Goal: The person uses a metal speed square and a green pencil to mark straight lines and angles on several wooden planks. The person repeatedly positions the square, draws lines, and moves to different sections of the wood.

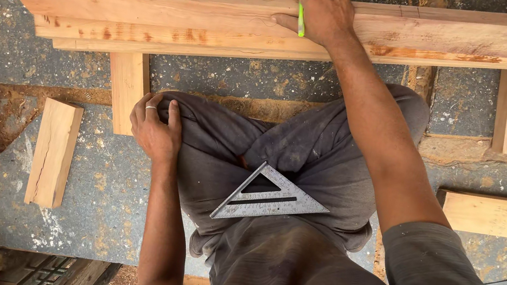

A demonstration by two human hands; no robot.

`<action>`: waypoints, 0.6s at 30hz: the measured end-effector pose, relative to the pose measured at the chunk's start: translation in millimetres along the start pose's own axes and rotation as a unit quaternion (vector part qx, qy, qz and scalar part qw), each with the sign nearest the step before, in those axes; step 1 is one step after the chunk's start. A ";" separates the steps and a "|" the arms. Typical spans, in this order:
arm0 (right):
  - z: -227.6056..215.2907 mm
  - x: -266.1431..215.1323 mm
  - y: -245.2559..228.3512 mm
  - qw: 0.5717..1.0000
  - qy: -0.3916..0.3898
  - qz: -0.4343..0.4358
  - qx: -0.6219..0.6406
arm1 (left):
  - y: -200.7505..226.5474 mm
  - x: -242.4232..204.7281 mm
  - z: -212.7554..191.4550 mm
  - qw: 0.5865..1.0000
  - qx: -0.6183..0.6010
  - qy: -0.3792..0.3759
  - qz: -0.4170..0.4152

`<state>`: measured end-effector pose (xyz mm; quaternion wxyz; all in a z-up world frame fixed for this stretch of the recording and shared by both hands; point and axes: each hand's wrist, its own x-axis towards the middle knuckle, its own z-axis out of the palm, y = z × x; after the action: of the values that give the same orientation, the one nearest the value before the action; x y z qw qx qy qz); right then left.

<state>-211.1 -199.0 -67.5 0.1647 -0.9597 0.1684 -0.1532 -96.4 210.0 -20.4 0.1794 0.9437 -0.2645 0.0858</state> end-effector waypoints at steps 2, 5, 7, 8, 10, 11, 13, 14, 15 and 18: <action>-0.7 -3.2 1.2 1.000 0.007 -0.002 -0.004 | 5.8 2.3 -2.7 1.000 0.007 -0.010 -0.001; 1.6 -3.7 1.6 1.000 0.013 0.000 -0.006 | 24.4 25.0 -2.2 0.998 -0.001 -0.019 0.051; 4.3 -5.3 -1.5 1.000 -0.002 0.012 -0.014 | 47.7 48.1 9.2 0.986 -0.065 -0.005 0.153; 4.1 -5.8 -2.5 1.000 -0.009 0.018 -0.018 | 62.5 62.4 19.1 0.977 -0.070 -0.025 0.198; 0.5 -3.7 -4.9 0.999 -0.036 0.033 -0.003 | 100.9 93.9 48.7 0.955 -0.072 -0.047 0.284; -2.4 -0.8 -6.3 0.998 -0.046 0.041 0.004 | 120.3 110.7 62.9 0.941 -0.069 -0.049 0.326; -7.6 2.3 -10.4 0.996 -0.066 0.059 -0.001 | 153.8 134.0 87.2 0.920 -0.112 -0.030 0.375; -10.2 4.1 -10.9 0.995 -0.077 0.070 -0.003 | 166.7 141.9 97.6 0.907 -0.135 -0.021 0.399; -12.6 2.5 -11.4 0.997 -0.044 0.062 0.012 | 176.7 143.2 106.7 0.919 -0.109 -0.047 0.376; -23.5 -1.2 -11.1 0.995 0.085 0.011 0.056 | 193.0 139.1 128.6 0.939 -0.057 -0.071 0.331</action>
<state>-217.4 -195.0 -42.6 0.2047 -0.9306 0.1839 -0.2414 -72.4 -58.1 -46.5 0.1752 0.7946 -0.5784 0.0581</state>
